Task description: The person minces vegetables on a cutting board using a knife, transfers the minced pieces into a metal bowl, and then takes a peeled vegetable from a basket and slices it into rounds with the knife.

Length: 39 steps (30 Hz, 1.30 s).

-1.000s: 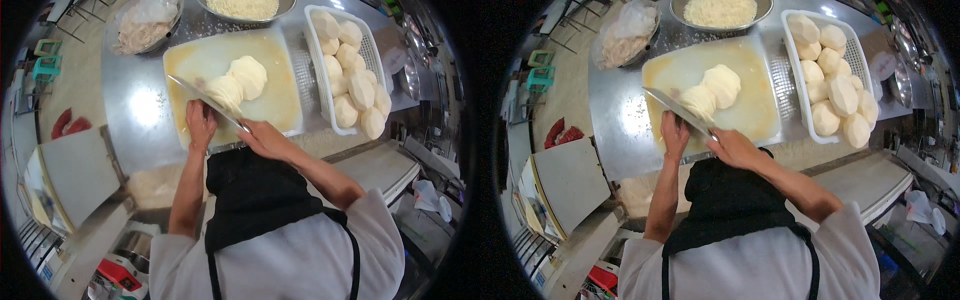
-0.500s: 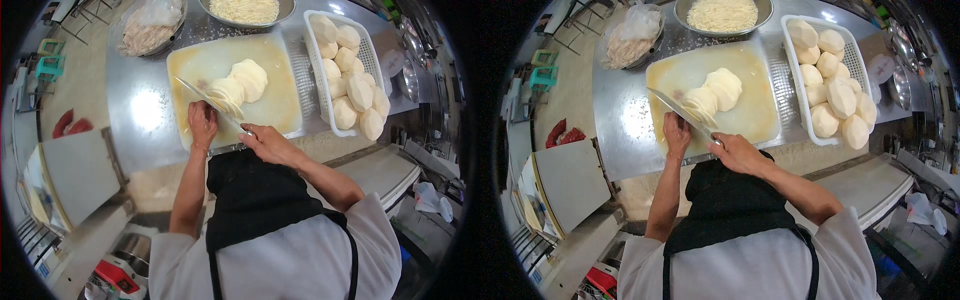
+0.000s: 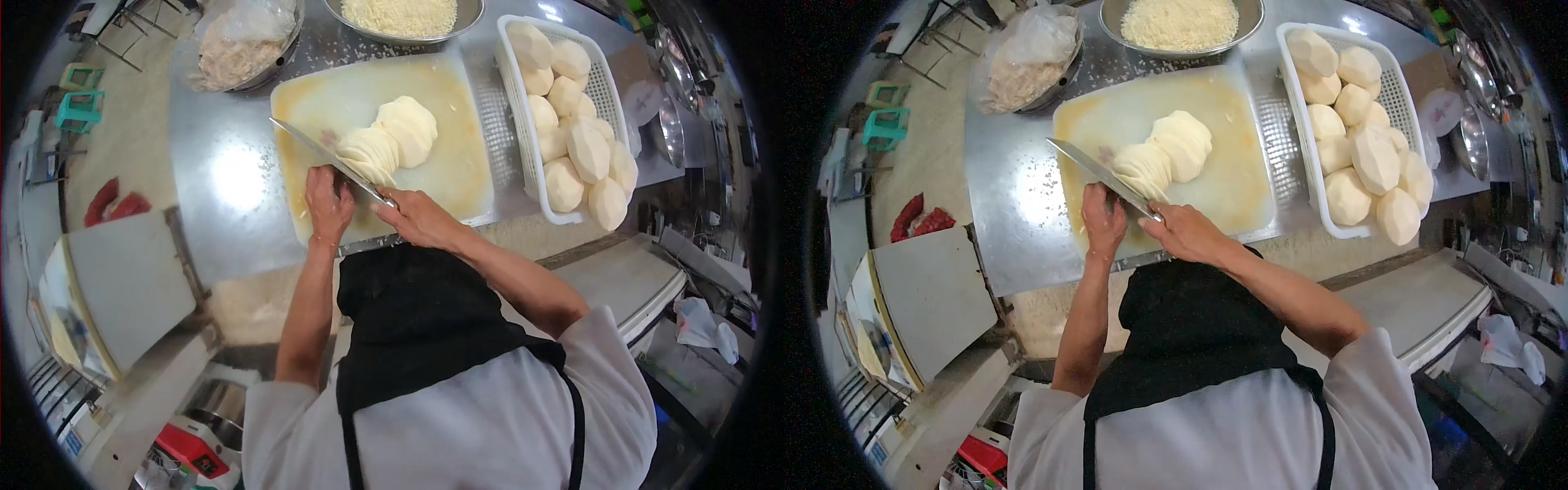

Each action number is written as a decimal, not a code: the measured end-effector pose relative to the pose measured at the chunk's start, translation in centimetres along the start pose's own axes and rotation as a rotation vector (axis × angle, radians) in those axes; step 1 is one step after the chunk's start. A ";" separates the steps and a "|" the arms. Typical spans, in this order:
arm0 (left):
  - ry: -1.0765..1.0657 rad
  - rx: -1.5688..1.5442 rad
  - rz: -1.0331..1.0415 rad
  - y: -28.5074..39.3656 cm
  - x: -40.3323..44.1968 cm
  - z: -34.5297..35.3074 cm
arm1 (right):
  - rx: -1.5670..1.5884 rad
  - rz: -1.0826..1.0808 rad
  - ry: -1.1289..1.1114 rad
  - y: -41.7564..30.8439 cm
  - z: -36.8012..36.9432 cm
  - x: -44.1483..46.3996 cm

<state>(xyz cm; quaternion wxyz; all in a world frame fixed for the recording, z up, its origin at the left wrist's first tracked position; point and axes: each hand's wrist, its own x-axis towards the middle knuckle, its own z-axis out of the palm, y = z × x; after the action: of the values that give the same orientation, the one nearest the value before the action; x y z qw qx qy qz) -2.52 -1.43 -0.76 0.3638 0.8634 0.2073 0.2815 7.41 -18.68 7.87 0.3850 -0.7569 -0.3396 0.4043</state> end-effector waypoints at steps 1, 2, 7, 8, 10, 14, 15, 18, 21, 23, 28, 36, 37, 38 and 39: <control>-0.007 -0.005 0.000 0.0 -0.3 -0.2 | 0.023 0.058 -0.029 -0.5 -0.1 -0.3; -0.014 -0.015 0.004 0.0 -0.4 -0.1 | 0.042 0.115 -0.053 -1.2 -0.6 -0.7; -0.034 -0.002 0.036 0.0 -0.1 0.0 | 0.087 0.297 -0.094 -4.6 -2.8 -3.0; -0.035 0.014 0.033 0.0 0.0 0.1 | 0.076 0.267 -0.092 -4.3 -2.8 -3.4; -0.026 0.030 0.048 0.1 0.1 0.1 | 0.067 0.249 -0.094 -4.2 -2.8 -3.6; 0.006 0.005 0.060 0.4 0.3 0.1 | 0.068 0.229 -0.090 -3.7 -2.7 -3.3; 0.007 -0.009 0.048 0.6 0.3 0.1 | 0.069 0.211 -0.084 -3.6 -2.7 -3.2; -0.019 0.006 0.045 0.6 0.3 -0.2 | 0.088 0.311 -0.171 -4.5 -3.3 -2.6; -0.013 -0.014 0.058 0.3 0.2 -0.2 | 0.118 0.324 -0.180 -4.0 -3.3 -2.3; -0.007 -0.021 0.063 0.2 0.2 -0.1 | 0.100 0.323 -0.201 -4.3 -3.6 -2.2; 0.003 -0.017 0.066 0.6 0.3 -0.1 | 0.050 0.234 -0.192 -3.4 -3.4 -2.0; 0.012 0.023 0.014 0.0 -0.4 0.3 | -0.037 -0.038 0.035 1.3 0.3 0.1; 0.011 0.030 0.011 0.1 0.0 0.5 | 0.023 0.021 0.013 0.3 -0.4 -0.2; 0.003 0.040 0.005 0.2 0.1 0.5 | 0.088 0.083 -0.012 -0.8 -1.1 -1.2; -0.009 0.048 -0.006 0.3 -0.2 0.5 | 0.125 0.100 -0.009 -1.4 -1.7 -2.4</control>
<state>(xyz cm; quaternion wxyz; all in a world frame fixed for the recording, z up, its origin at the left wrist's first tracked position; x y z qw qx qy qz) -2.27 -1.95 -0.91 0.3445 0.8725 0.2150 0.2716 7.58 -20.51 10.58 0.4093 -0.7457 -0.2774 0.4467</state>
